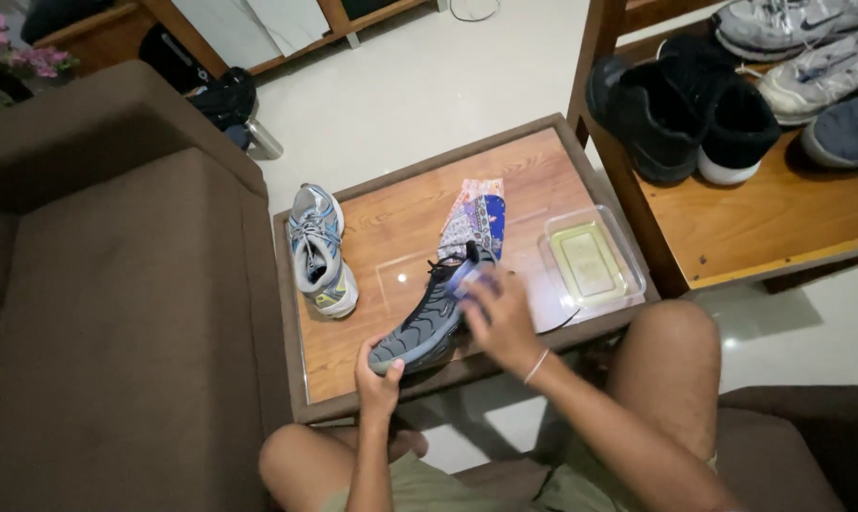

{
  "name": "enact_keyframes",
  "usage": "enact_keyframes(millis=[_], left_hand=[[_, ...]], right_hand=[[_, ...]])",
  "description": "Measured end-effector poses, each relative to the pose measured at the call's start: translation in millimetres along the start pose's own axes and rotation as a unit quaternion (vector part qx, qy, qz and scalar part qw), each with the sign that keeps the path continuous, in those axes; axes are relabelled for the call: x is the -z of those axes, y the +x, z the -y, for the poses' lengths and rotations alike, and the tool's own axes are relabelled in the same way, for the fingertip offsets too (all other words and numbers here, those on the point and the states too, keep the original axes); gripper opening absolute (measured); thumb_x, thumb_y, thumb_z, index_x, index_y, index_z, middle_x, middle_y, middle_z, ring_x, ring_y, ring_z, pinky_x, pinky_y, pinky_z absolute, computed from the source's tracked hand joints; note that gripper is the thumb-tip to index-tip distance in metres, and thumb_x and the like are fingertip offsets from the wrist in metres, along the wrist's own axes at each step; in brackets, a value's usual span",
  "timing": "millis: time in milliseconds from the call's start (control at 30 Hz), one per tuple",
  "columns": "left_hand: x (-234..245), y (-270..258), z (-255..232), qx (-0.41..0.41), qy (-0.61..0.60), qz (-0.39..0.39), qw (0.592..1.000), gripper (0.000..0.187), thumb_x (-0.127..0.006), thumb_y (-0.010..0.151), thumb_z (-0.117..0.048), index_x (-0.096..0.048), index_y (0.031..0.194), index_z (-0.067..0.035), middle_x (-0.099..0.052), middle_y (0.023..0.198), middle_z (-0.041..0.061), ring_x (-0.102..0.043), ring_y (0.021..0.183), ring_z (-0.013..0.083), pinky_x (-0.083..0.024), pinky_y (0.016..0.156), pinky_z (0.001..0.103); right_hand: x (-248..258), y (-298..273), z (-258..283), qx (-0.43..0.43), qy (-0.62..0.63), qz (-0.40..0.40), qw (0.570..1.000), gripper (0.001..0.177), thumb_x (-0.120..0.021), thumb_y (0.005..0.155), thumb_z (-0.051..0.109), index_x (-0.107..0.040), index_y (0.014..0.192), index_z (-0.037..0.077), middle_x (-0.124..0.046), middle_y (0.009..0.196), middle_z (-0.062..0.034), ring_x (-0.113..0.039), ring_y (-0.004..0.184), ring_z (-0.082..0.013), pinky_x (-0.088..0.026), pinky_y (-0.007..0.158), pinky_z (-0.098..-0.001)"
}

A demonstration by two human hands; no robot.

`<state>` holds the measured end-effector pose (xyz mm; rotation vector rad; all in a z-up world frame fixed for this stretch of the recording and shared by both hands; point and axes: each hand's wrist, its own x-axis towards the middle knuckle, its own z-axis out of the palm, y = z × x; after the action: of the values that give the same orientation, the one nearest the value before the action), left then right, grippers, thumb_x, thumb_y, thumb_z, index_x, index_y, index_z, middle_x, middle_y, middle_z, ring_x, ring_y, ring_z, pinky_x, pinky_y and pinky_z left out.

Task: The person is cleaning a grey and black sneaker by scrubbing it with a small brush and cleaning solution on a small table.

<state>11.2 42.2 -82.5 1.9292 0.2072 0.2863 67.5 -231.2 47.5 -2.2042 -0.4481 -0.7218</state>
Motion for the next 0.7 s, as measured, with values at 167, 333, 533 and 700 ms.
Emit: enact_keyframes(millis=[167,333,533,700], left_hand=[[0,-5,-58,0.014,-0.025,0.000,1.000,0.062,-0.070,0.067,-0.049,-0.066,0.114,-0.008,-0.070,0.104,0.009,-0.067,0.095,0.0218,-0.053,0.082,0.034],[0,-8,-50,0.002,-0.017,-0.021,1.000,0.060,-0.068,0.069,-0.045,-0.066,0.116,-0.008,-0.070,0.108,0.010,-0.067,0.099,0.0236,-0.052,0.088,0.036],[-1,-9,-55,0.030,-0.009,-0.026,0.999,0.064,-0.070,0.063,-0.050,-0.066,0.113,-0.010,-0.072,0.102,0.008,-0.068,0.092,0.0225,-0.055,0.080,0.036],[-5,-13,-14,0.041,0.060,-0.031,0.997,0.089,-0.069,0.052,-0.075,-0.066,0.120,-0.018,-0.072,0.111,0.012,-0.070,0.103,0.0330,-0.053,0.087,0.043]], right_hand=[[2,-11,25,0.134,-0.037,0.079,0.987,0.039,-0.070,0.093,0.017,-0.063,0.130,0.022,-0.061,0.122,-0.0206,-0.057,0.093,-0.0351,-0.043,0.072,-0.0465],[-5,6,-11,-0.014,-0.066,0.012,0.998,0.047,-0.073,0.086,0.005,-0.068,0.129,0.025,-0.057,0.135,-0.0188,-0.057,0.113,-0.0368,-0.046,0.093,-0.0509],[-10,-8,36,0.119,-0.014,0.053,0.991,0.032,-0.074,0.090,0.020,-0.066,0.121,0.016,-0.064,0.121,-0.0194,-0.060,0.099,-0.0350,-0.041,0.078,-0.0469],[-13,-6,26,0.135,-0.047,0.016,0.990,0.025,-0.074,0.085,0.026,-0.075,0.111,0.025,-0.067,0.116,-0.0116,-0.063,0.095,-0.0327,-0.045,0.079,-0.0468]])
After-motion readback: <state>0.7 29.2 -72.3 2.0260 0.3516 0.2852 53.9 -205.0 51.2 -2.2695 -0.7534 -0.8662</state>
